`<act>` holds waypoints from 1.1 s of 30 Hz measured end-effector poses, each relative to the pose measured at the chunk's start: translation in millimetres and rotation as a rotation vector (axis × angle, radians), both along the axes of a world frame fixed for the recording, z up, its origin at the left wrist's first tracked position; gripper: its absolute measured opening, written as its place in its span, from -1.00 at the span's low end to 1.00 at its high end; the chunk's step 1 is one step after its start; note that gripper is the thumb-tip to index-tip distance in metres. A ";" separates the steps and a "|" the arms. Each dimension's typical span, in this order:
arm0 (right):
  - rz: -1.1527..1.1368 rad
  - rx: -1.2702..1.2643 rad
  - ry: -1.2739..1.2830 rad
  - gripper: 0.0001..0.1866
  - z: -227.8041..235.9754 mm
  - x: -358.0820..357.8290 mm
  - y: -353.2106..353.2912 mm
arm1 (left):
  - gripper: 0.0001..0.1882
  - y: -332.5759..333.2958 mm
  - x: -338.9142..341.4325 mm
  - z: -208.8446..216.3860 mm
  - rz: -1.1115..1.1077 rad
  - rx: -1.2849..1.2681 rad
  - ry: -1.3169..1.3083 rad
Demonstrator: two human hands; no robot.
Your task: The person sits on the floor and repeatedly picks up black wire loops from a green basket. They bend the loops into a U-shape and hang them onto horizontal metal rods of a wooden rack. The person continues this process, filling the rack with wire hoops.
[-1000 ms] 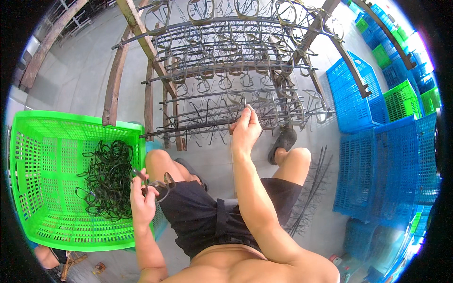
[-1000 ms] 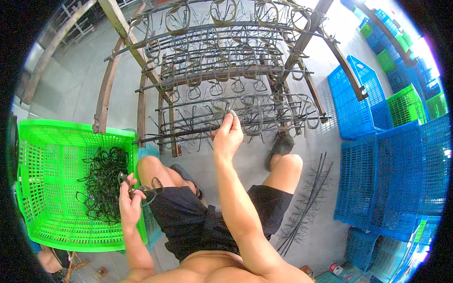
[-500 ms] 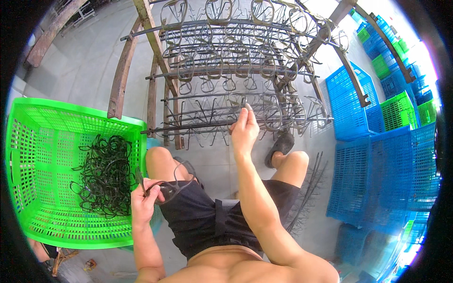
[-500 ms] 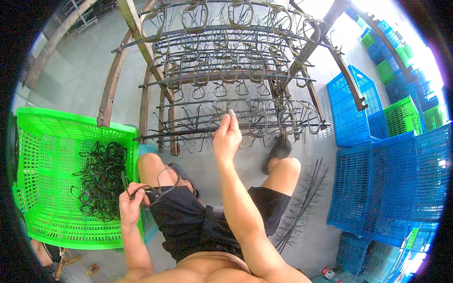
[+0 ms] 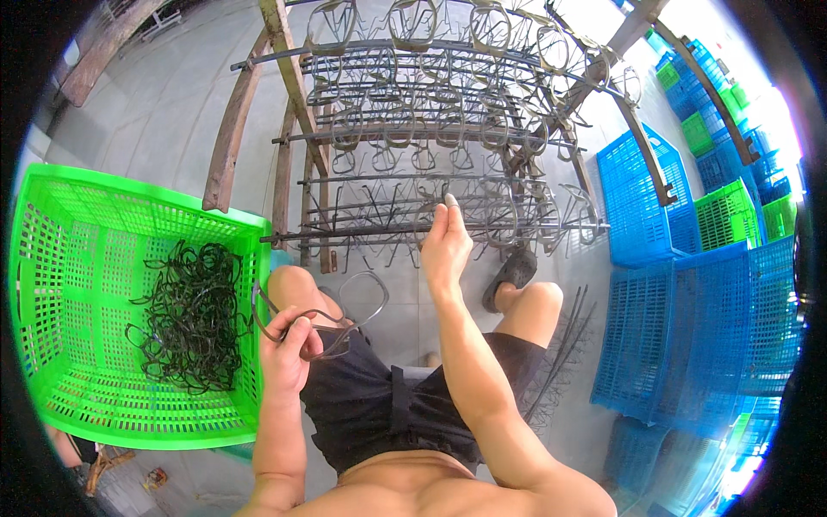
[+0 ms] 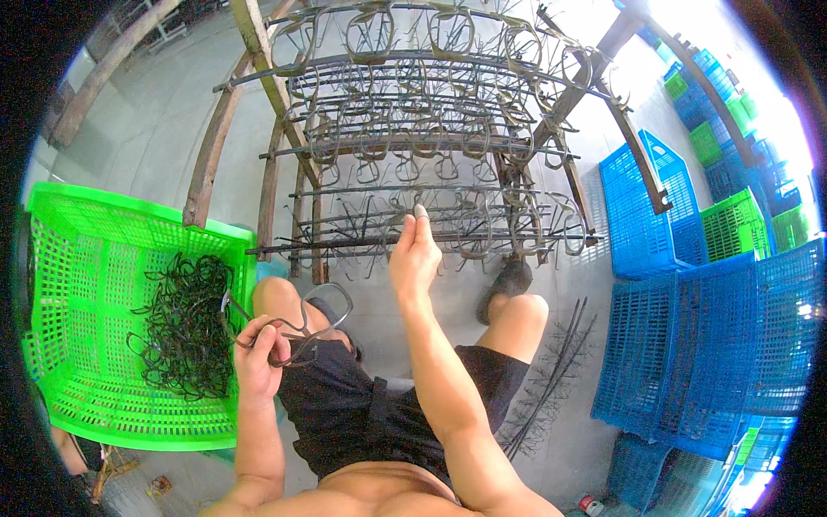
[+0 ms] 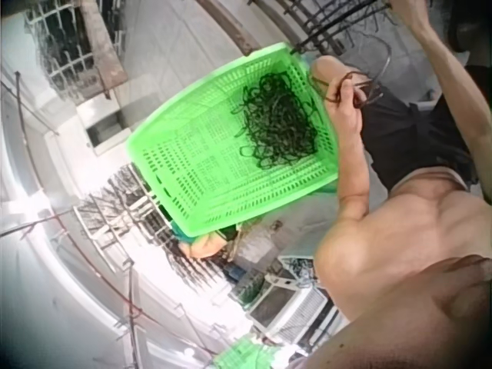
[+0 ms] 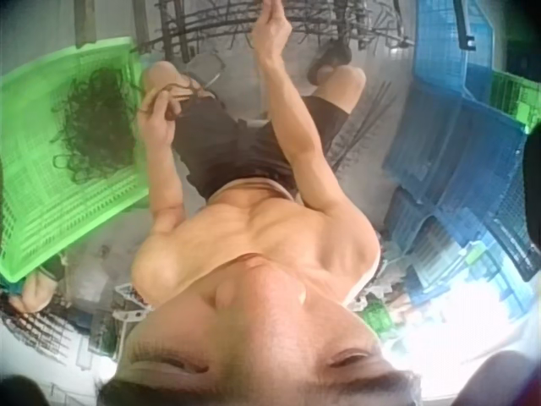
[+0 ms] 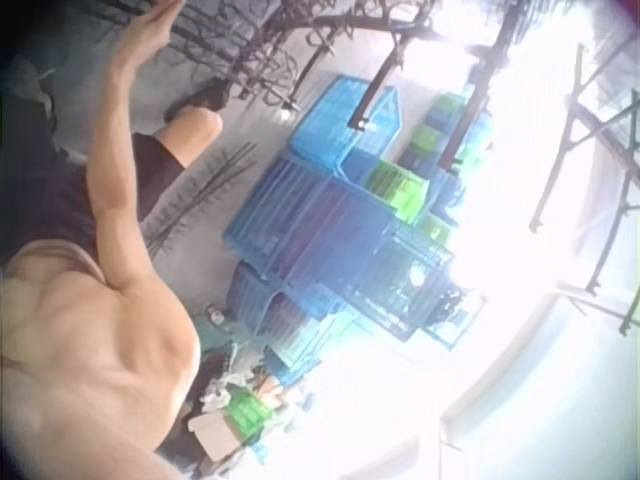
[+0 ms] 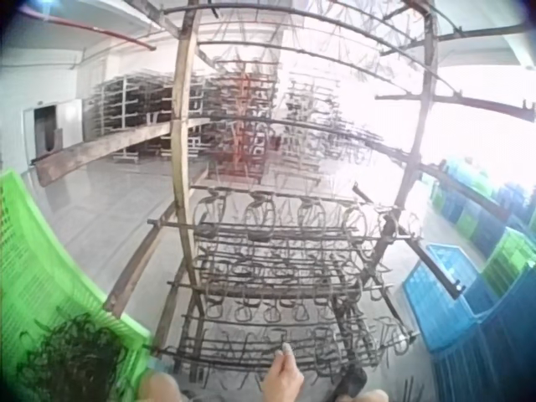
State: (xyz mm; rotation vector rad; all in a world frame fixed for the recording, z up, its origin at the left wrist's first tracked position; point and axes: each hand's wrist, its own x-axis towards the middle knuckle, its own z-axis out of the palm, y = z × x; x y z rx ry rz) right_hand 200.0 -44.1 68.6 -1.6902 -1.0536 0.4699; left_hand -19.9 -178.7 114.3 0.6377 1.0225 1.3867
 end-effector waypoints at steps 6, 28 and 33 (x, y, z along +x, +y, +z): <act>-0.011 0.030 0.044 -0.66 -2.2 3.6 -1.2 | -0.85 6.4 7.7 4.6 -0.054 0.007 0.055; 0.141 0.011 0.481 -0.59 3.7 14.5 -7.9 | -0.84 12.2 18.5 9.0 -0.065 -0.028 0.052; 0.090 -0.003 -0.207 -0.53 11.1 21.4 -42.5 | -0.85 18.6 9.2 -0.8 -0.156 0.004 0.086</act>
